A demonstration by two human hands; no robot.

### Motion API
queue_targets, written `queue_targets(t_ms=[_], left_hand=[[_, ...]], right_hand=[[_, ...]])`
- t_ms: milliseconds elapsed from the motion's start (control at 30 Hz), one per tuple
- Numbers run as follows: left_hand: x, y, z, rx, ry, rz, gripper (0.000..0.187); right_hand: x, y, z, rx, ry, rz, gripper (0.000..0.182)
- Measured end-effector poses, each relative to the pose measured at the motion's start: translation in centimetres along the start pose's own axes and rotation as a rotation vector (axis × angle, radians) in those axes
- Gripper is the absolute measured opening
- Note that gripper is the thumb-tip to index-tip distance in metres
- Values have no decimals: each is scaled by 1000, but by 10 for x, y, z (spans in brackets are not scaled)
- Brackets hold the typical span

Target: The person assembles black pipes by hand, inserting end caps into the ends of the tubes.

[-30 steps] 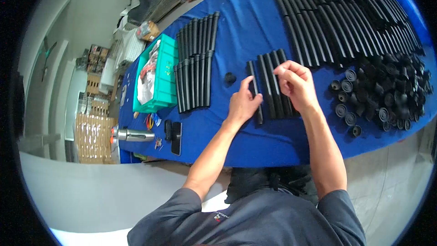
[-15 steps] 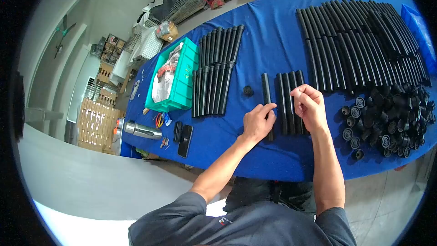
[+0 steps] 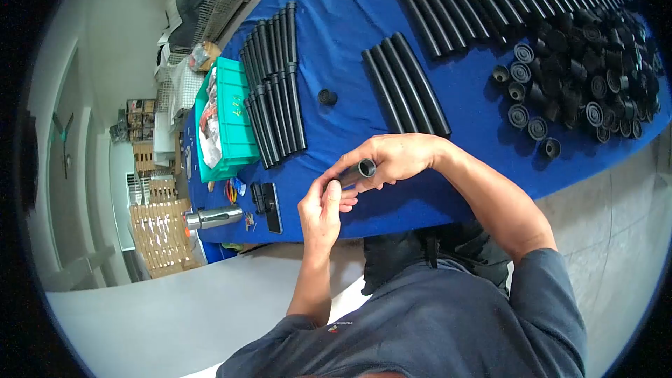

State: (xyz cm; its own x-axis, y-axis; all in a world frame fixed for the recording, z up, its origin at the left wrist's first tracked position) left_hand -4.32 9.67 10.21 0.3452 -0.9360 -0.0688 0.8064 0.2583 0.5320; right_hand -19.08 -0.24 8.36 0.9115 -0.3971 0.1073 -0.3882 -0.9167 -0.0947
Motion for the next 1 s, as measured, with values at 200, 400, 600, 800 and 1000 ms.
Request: queue_targets(t_ms=[200, 400, 600, 800, 1000], left_hand=[[-1, -2, -1, -40, 127, -123, 48], [8, -4, -1, 61, 70, -142, 52], [12, -4, -5, 250, -115, -97, 52], [18, -6, 14, 550, -552, 67, 47], [14, 14, -2, -199, -96, -3, 31]], right_hand=[[-1, 1, 8, -28, 184, 63, 52], [-5, 10, 0, -47, 97, 87, 47], [-7, 14, -5, -7, 85, 144, 43], [-2, 15, 3, -68, 174, 174, 46], [-3, 21, -11, -91, 204, 356, 77]])
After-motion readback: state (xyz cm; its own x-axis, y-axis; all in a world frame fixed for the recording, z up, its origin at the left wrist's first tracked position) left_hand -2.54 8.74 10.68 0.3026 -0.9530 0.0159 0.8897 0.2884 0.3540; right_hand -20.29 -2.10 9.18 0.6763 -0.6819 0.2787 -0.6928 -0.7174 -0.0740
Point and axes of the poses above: each hand's wrist, its own x-axis towards the middle knuckle, its own y-axis out of the back of the hand, z = x × y, the point moved 6 cm from there along x, towards the middle knuckle, and after that the axes turned 8 degrees about z, right-handed, at the moved point
